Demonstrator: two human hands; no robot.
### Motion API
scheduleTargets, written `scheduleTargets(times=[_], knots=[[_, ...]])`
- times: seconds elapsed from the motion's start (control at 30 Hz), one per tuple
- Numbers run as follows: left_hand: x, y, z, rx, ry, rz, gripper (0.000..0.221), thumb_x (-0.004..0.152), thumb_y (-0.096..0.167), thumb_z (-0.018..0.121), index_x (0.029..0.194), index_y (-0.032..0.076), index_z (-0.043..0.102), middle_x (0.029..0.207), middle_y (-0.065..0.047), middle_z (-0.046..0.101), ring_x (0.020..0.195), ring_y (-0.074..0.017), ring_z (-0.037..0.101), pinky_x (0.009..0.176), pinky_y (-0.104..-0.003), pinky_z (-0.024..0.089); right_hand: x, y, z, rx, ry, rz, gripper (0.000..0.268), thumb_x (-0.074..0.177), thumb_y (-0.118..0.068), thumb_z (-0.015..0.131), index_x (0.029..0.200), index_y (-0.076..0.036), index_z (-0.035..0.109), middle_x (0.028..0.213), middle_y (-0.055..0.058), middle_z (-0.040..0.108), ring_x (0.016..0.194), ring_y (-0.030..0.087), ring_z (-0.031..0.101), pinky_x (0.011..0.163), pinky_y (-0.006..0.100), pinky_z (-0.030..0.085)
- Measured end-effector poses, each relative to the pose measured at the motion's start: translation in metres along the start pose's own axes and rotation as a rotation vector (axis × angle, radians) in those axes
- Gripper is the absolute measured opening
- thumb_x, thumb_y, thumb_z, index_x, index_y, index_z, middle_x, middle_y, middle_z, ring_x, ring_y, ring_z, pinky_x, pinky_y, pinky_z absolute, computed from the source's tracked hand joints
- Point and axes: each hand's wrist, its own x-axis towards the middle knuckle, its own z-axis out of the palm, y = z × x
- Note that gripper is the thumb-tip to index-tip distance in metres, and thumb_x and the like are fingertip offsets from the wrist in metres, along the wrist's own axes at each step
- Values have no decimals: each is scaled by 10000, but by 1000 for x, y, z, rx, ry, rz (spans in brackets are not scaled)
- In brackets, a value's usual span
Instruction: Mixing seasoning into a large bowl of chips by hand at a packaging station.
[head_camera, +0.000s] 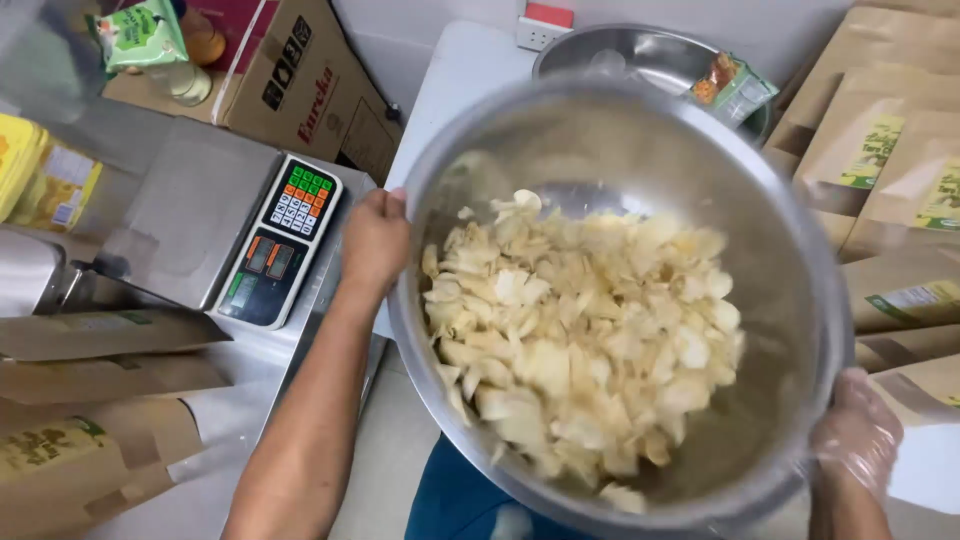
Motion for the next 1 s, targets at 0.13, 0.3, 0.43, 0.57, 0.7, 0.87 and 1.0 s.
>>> scheduleTargets(times=[0.13, 0.3, 0.43, 0.57, 0.7, 0.87, 1.0], knots=[[-17, -41, 37, 38, -99, -101, 397, 1030, 385, 465, 841, 64, 601, 941, -226, 730, 908, -435, 664, 778, -521, 458, 116, 99, 3, -762, -195, -348, 459, 831, -47, 540, 1217, -214, 723, 1180, 206, 770, 1007, 478, 748, 901, 451, 527], [-56, -93, 26, 38, -62, -140, 459, 1059, 407, 404, 876, 36, 603, 911, -247, 698, 895, -462, 624, 786, -526, 435, 131, 140, 35, -1072, -69, -694, 364, 1035, -85, 317, 1268, -115, 595, 1130, 95, 773, 1115, 324, 720, 937, 350, 566], [-60, -87, 17, 4, -4, -149, 428, 1031, 362, 441, 843, 25, 624, 905, -252, 708, 907, -446, 640, 798, -511, 438, 21, 30, 6, -200, -185, -248, 503, 1153, -279, 359, 881, 67, 603, 934, 376, 616, 883, 454, 511, 803, 561, 361], [-54, -36, -4, -110, -25, -191, 384, 1058, 360, 451, 816, 76, 541, 787, -126, 658, 767, -297, 589, 738, -444, 442, 15, 18, 9, -346, -100, -414, 359, 1123, -269, 430, 1129, -14, 683, 1118, 241, 712, 1042, 424, 644, 893, 464, 471], [-42, -26, 12, -92, -42, -110, 378, 1054, 365, 432, 827, 77, 521, 805, -145, 655, 790, -327, 605, 727, -464, 429, -15, -22, -5, -45, -99, -17, 463, 1150, -425, 538, 1327, -18, 669, 1349, 225, 629, 1222, 443, 565, 1031, 498, 390], [-5, -42, -3, -36, -34, -67, 379, 1021, 358, 463, 936, 49, 666, 952, -204, 739, 926, -374, 672, 798, -486, 460, 28, -2, 15, -284, -224, -302, 477, 1167, -312, 411, 1280, 59, 689, 1400, 303, 593, 1312, 441, 513, 1069, 437, 351], [15, -59, 13, 48, 1, -20, 407, 993, 335, 490, 906, -9, 689, 952, -267, 713, 917, -440, 668, 746, -544, 445, 83, 22, 28, -693, -249, -612, 333, 1043, -182, 430, 1124, 6, 692, 1099, 370, 730, 1040, 572, 663, 844, 558, 468]])
